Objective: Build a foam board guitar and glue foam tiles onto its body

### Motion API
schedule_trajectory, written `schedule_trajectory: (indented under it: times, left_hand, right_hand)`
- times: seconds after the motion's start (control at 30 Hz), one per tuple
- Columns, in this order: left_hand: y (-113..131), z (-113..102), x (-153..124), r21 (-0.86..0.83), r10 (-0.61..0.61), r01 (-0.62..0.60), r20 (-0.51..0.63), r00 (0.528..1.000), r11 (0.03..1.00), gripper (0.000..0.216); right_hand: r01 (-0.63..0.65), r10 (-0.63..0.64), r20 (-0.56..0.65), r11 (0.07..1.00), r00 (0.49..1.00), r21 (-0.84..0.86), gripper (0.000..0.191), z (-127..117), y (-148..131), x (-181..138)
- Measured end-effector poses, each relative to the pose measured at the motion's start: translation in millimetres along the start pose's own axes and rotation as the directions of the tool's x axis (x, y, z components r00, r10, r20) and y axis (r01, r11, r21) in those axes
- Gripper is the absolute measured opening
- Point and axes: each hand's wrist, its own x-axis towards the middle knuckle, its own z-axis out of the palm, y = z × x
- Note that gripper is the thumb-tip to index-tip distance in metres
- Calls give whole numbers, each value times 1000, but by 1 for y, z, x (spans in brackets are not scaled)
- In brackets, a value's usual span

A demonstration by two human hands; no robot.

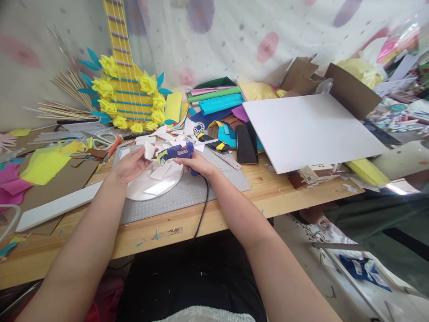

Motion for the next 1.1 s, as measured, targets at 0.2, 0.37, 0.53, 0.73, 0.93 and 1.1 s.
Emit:
schedule_trajectory:
  times: [0.2,0.37,0.53,0.73,0.93,1.1]
  left_hand:
    - [-1,1,0,-19,6,-5,17,1000,1000,15]
    - [-1,3,-3,-25,-21,23,64,998,999,15]
    - [-2,3,-3,-32,-56,58,56,997,998,14]
    - [-3,0,-2,-26,-79,82,91,993,996,17]
    - [-4,0,-2,-34,-85,90,121,989,995,16]
    - [-5,-2,0,-47,-78,84,121,990,995,12]
  right_hand:
    - [-11,11,-5,1000,1000,-7,42,-1,2,1]
    - [6,-5,-22,999,1000,33,41,-1,5,4]
    - [8,-4,-69,999,998,45,39,-1,6,5]
    - [12,-7,-99,999,995,43,37,-1,6,5]
    - [35,-28,-105,997,994,65,37,-1,6,6]
    - [22,-19,-98,999,995,33,40,0,2,3]
